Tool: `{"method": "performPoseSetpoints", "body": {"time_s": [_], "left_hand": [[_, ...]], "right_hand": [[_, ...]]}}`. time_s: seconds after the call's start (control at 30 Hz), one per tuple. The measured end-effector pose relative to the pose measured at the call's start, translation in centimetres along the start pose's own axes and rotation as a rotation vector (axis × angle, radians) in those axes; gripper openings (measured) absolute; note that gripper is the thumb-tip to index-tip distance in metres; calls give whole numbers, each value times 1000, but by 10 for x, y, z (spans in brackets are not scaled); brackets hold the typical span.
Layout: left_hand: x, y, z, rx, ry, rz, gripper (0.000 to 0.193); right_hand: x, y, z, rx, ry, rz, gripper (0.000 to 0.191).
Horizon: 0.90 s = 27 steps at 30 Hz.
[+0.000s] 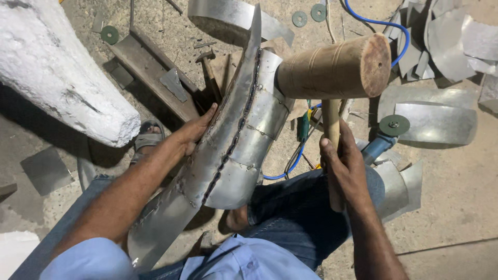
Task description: The person welds a seam on a curved metal duct, then uses a hammer to shape and flatten the welded area. They rotate the duct to access different sections and finish by grinding the weld with an angle grinder to smooth the surface.
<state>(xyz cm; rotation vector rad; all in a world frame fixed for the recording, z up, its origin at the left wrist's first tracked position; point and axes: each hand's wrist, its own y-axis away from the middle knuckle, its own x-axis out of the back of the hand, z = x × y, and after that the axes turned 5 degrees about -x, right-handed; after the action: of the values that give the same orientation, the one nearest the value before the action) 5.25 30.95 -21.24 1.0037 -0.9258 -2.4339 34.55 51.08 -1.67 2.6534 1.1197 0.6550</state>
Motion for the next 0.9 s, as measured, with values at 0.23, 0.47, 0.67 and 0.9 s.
{"method": "performPoseSetpoints", "body": {"time_s": [0.23, 0.47, 0.67, 0.9], "left_hand": [[-16, 21, 33, 125, -273, 169, 92], [-39, 40, 57, 127, -350, 249, 91], [-32, 65, 17, -67, 159, -65, 95], [-43, 67, 21, -131, 56, -94, 92]], "right_hand": [[-5, -7, -9, -65, -8, -22, 67], [-8, -5, -16, -90, 16, 47, 65], [-18, 14, -20, -76, -102, -31, 63], [-17, 26, -33, -63, -221, -61, 62]]}}
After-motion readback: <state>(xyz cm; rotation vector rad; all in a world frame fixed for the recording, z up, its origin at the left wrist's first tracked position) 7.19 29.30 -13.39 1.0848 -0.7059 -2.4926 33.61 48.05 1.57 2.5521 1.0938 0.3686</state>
